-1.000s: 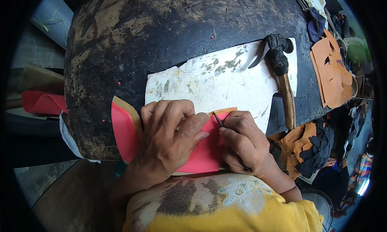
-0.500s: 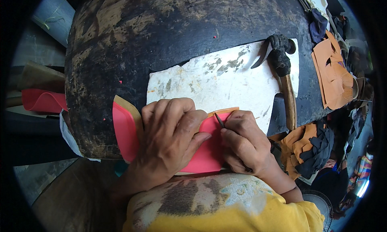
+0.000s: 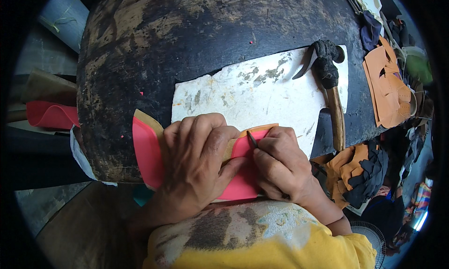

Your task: The person uses a hammer and a small metal tool to press and secure the edges of pink and tan leather pieces on a white board. They repeatedly hammer along the perimeter, flip the pieces, and stack completed parts on the table.

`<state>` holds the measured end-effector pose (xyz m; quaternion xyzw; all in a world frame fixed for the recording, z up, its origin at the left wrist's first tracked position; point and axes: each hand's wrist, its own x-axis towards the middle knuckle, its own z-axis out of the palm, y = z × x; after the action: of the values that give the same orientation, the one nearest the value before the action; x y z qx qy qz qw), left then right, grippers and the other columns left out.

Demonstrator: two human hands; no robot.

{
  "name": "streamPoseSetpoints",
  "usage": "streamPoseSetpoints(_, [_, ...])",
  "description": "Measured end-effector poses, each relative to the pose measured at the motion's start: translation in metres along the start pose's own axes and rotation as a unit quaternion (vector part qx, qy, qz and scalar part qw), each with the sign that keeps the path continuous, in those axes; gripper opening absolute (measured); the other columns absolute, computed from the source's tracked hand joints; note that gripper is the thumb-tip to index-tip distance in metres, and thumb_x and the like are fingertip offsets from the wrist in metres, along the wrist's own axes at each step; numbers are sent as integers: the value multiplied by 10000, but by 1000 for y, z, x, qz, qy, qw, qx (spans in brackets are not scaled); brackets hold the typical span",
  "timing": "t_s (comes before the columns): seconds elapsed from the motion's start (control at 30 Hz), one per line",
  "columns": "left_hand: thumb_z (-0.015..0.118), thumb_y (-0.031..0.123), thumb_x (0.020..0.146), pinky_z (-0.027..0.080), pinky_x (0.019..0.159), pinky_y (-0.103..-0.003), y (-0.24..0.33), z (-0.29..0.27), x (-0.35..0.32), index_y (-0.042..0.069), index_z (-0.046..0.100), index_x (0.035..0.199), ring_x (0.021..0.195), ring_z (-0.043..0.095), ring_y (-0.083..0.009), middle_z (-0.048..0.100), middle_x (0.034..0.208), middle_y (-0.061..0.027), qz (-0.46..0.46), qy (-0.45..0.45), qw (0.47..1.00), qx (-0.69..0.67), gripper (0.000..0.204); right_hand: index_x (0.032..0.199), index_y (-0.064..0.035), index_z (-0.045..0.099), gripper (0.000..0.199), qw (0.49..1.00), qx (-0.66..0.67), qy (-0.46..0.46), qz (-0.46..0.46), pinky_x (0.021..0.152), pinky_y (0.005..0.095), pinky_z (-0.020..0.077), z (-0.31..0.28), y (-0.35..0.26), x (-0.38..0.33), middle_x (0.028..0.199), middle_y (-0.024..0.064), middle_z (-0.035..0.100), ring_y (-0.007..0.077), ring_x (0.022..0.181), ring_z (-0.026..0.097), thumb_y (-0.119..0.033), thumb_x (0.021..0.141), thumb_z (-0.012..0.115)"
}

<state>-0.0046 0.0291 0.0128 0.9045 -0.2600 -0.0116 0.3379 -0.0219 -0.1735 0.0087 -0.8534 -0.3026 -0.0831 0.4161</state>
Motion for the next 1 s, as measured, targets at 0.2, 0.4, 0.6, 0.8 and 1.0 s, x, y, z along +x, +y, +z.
streamPoseSetpoints(0.2, [834, 156, 735, 337, 972, -442, 0, 1, -2, 79, 610, 1165, 1072, 539, -277, 557, 1115, -109, -2, 3, 1000, -2, 491, 896, 14, 614, 263, 1000, 10, -5, -19, 729, 383, 424, 0, 2, -1, 916, 133, 555, 285, 789, 561, -46, 672, 739])
streamPoseSetpoints(0.4, [829, 141, 735, 345, 964, -435, 1, 3, -6, 83, 608, 1156, 1058, 548, -270, 567, 1104, -99, -19, 19, 1000, 0, 479, 873, -8, 604, 264, 1000, -2, -24, -10, 729, 381, 419, 0, 0, 1, 905, 121, 544, 280, 785, 555, -66, 654, 742])
streamPoseSetpoints(0.6, [829, 130, 721, 347, 955, -431, 4, 6, -9, 89, 618, 1148, 1034, 559, -270, 583, 1091, -97, -14, 34, 999, 7, 478, 891, -6, 608, 281, 1000, 0, -11, -11, 741, 392, 425, 1, 1, 1, 906, 120, 545, 277, 776, 556, -72, 655, 746])
streamPoseSetpoints(0.8, [829, 126, 714, 346, 954, -432, 4, 7, -10, 85, 621, 1159, 1033, 559, -274, 580, 1090, -100, -10, 37, 999, 7, 492, 900, -6, 610, 245, 1000, 9, -15, -20, 752, 392, 432, 0, 0, 1, 896, 118, 545, 266, 760, 554, -61, 693, 729])
streamPoseSetpoints(1.0, [825, 116, 717, 346, 947, -435, 6, 6, -13, 82, 621, 1129, 1025, 561, -271, 582, 1085, -101, -33, 41, 999, 11, 461, 864, -27, 604, 206, 999, -1, -33, -4, 777, 399, 430, 0, -2, 3, 886, 107, 545, 242, 741, 549, -54, 697, 722])
